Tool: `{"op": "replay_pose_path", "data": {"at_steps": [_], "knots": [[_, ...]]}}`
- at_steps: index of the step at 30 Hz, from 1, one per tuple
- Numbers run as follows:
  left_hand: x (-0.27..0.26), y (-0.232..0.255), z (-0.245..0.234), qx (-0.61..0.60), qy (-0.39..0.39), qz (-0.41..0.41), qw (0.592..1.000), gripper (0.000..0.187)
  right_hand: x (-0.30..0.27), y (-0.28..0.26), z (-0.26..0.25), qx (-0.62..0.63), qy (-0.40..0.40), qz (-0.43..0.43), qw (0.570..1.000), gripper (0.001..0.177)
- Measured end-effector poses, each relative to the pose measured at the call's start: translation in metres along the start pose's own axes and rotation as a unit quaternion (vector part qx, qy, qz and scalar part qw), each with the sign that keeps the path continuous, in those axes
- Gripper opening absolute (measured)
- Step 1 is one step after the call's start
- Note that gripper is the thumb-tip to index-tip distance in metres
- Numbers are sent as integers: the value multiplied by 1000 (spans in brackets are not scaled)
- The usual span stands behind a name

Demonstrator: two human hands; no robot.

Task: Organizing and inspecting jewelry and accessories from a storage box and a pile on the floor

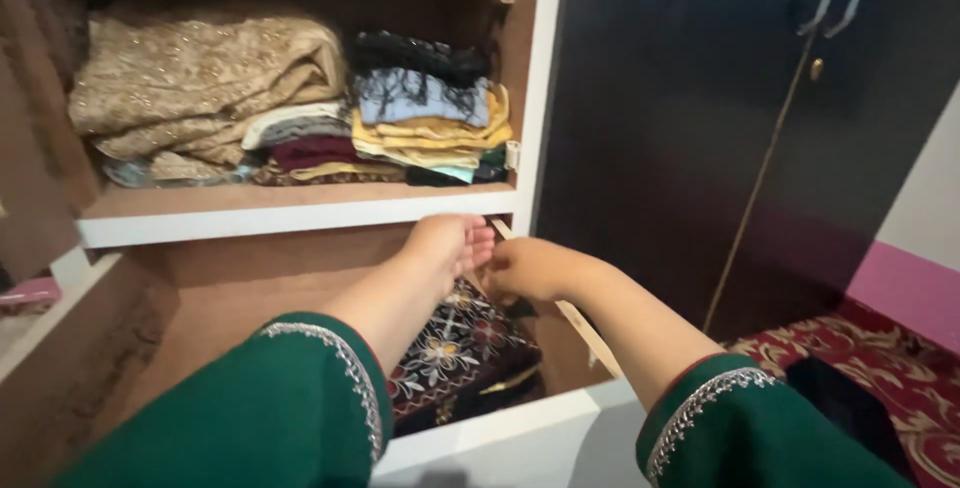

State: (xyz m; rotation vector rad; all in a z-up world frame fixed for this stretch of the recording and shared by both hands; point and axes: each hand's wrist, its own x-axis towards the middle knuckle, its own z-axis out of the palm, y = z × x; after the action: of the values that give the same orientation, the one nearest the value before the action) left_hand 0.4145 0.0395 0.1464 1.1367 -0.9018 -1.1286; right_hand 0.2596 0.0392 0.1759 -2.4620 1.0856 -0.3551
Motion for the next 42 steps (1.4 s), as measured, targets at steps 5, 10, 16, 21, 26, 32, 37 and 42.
{"op": "replay_pose_path", "data": {"at_steps": [5, 10, 16, 21, 26, 32, 37, 42], "knots": [[11, -17, -35, -24, 43, -13, 999, 37, 41, -13, 10, -139, -71, -20, 988, 33], [41, -40, -77, 63, 45, -35, 996, 27, 49, -36, 24, -205, -128, -40, 969, 32], [23, -57, -115, 560, -32, 77, 824, 14, 100, -3, 73, -300, -121, -58, 944, 31], [-34, -55, -116, 744, -164, 139, 633, 37, 80, -20, 106, -311, -153, -60, 936, 29], [-56, -90, -115, 735, -216, 119, 631, 88, 66, -38, 116, -361, -237, -64, 900, 26], [-108, -61, -89, 743, -260, -11, 617, 125, 72, -11, 136, -395, -234, -97, 883, 28], [-111, -90, -84, 770, -248, 8, 588, 116, 57, -14, 136, -394, -245, -72, 883, 33], [-122, -97, -71, 788, -235, 3, 570, 114, 40, -15, 133, -394, -242, -76, 883, 28]]}}
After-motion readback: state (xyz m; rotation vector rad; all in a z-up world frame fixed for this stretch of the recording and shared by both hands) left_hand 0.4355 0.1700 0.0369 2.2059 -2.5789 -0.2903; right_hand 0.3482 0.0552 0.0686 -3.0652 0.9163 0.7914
